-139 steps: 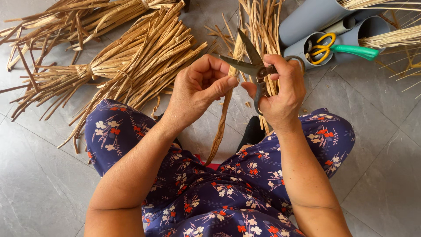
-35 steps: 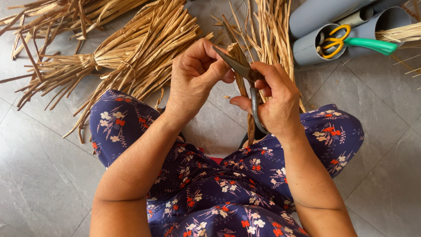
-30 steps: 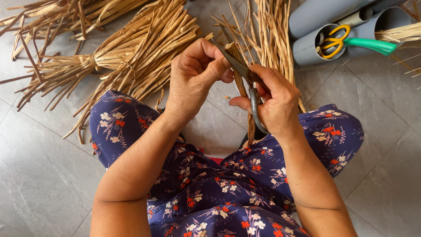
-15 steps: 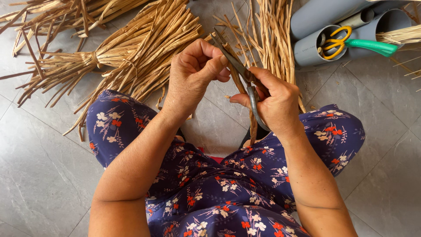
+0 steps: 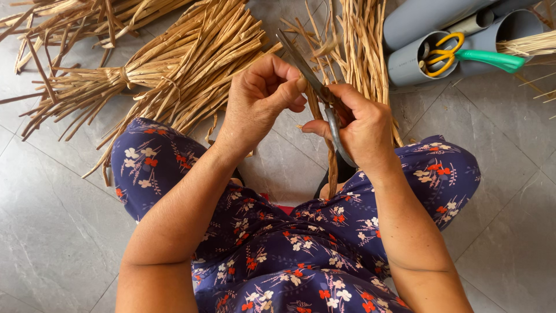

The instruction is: The person sits on a small stool and uses shears to trim and shape dried sticks one by one. They pick up each stick, cut the ends, and place the trimmed pieces into a pile on the floor.

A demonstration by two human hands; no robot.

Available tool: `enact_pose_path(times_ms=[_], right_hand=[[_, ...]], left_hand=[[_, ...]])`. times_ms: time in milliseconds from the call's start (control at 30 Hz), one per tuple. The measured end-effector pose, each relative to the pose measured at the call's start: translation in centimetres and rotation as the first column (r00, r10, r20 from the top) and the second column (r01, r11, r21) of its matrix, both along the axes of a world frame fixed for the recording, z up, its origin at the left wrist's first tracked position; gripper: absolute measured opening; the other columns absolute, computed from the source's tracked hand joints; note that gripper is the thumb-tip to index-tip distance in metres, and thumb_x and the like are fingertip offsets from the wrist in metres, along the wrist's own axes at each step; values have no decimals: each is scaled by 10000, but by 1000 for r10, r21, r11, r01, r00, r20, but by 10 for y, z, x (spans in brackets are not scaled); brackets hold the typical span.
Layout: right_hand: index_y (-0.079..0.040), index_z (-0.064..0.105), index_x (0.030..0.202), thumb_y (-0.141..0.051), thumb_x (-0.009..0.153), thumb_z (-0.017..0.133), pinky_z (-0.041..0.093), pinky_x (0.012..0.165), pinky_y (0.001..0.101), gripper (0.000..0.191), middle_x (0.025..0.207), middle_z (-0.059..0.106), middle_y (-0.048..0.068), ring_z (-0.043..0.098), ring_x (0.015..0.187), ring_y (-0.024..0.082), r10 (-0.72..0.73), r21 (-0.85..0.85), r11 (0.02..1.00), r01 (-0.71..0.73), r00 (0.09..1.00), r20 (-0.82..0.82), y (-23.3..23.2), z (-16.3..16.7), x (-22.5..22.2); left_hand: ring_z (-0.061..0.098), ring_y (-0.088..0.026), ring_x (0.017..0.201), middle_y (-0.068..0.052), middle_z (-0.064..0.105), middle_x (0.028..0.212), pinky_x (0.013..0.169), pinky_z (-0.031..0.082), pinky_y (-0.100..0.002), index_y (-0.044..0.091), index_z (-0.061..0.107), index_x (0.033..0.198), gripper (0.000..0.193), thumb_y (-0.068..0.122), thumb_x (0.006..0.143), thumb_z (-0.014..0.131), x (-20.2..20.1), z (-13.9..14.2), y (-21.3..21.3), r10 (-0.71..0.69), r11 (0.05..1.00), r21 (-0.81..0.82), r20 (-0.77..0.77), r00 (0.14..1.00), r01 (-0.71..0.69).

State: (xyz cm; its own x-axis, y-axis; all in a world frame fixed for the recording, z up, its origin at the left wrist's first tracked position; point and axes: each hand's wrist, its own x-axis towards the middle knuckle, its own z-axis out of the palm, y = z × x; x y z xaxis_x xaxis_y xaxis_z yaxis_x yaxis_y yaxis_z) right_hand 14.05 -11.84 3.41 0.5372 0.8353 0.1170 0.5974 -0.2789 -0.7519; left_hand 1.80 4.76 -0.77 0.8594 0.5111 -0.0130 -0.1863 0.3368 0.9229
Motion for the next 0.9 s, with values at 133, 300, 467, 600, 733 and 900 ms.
enact_pose_path(times_ms=[133, 300, 467, 600, 733, 900], right_hand=[[-74, 714, 1204, -246, 808, 948, 426, 584, 210, 491, 727, 589, -43, 518, 658, 32, 49, 23, 999, -47, 989, -138, -3, -13, 8], [-74, 665, 1183, -397, 926, 786, 399, 518, 185, 430, 800, 712, 7, 545, 590, 30, 14, 105, 992, 74, 749, -662, -7, -18, 29], [-59, 664, 1228, -442, 950, 751, 400, 562, 159, 481, 894, 670, 45, 571, 660, 45, 88, 137, 990, 31, 620, -780, -27, -17, 40], [-67, 610, 1252, -262, 959, 787, 496, 656, 196, 394, 960, 737, 100, 626, 738, 74, 91, 173, 982, 72, 622, -778, -43, -30, 55], [-68, 614, 1264, -121, 1015, 778, 537, 761, 228, 303, 1017, 700, 88, 667, 903, 99, -72, 74, 992, 106, 927, -367, -54, -72, 77], [-146, 639, 1252, -180, 952, 763, 542, 731, 394, 326, 913, 733, 89, 714, 858, 256, -282, -372, 868, 329, 943, 176, -80, -127, 104]], left_hand=[[699, -88, 784, -64, 724, 972, 704, 623, -255, 18, 629, 1050, 129, 133, 1037, 685, 3, 15, 1, 60, 998, 25, 39, 997, -61], [711, -65, 758, -61, 740, 1043, 668, 618, -227, 55, 535, 1010, 86, 96, 1015, 610, -14, 50, -13, 287, 868, 395, 98, 953, -302], [715, -216, 957, -99, 698, 1177, 811, 600, -336, 72, 599, 1122, 212, 20, 977, 745, -16, 58, -40, -215, 488, 815, 459, 862, -313], [682, -210, 1068, -60, 640, 1292, 913, 592, -335, 93, 597, 1111, 199, 97, 938, 696, 4, 27, -77, -313, 297, 936, 284, 906, -190], [687, -232, 1024, -47, 660, 1227, 884, 565, -346, 109, 635, 1049, 212, 146, 845, 676, 20, -22, -102, -268, 285, 959, 68, 961, 11], [699, -243, 964, -66, 706, 1085, 832, 592, -353, 109, 689, 1047, 137, 157, 919, 675, 25, -81, -99, -232, 237, 934, -214, 949, 269]])
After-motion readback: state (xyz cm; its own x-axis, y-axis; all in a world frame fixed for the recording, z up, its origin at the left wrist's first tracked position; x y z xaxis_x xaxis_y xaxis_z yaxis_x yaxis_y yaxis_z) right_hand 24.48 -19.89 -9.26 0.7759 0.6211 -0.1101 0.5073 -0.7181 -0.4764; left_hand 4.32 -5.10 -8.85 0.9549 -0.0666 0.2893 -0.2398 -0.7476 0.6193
